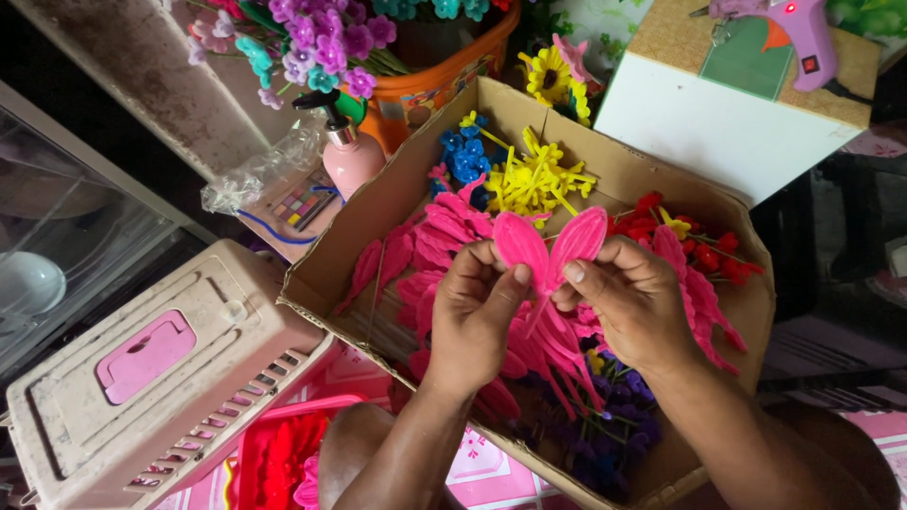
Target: The person assembles pink fabric petals together by hand and applies hot glue to them using a glue gun.
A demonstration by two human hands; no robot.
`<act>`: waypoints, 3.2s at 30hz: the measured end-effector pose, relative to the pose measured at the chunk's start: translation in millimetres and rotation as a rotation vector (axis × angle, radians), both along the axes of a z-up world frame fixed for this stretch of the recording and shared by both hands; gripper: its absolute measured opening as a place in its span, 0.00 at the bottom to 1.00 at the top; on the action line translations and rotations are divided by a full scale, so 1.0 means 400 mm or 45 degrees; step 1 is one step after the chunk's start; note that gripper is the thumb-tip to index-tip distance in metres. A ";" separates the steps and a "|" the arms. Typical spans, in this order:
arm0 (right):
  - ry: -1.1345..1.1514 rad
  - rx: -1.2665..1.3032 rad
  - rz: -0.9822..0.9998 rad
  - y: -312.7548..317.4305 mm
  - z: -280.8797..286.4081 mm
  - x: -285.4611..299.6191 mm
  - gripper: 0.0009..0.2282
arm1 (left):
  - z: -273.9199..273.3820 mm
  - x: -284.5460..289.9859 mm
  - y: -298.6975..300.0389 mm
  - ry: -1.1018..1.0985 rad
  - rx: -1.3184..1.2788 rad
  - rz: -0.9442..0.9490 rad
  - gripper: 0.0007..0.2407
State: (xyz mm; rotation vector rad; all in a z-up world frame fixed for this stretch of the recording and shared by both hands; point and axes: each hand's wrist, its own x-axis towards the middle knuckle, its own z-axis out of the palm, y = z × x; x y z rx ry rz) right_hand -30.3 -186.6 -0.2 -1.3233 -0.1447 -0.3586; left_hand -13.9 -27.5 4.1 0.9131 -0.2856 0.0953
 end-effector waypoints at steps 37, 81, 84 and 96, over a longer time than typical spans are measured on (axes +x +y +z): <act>-0.144 -0.116 -0.050 -0.011 0.004 -0.001 0.04 | -0.017 0.002 -0.021 0.068 0.078 -0.032 0.05; -0.133 -0.364 0.053 -0.096 -0.083 0.005 0.02 | -0.021 0.019 -0.010 0.052 0.294 -0.202 0.03; -0.125 -0.352 0.057 -0.096 -0.090 0.005 0.02 | -0.023 0.018 -0.011 0.049 0.293 -0.201 0.03; -0.075 -0.347 0.047 -0.087 -0.066 -0.003 0.02 | -0.014 0.017 -0.010 0.025 0.347 -0.213 0.02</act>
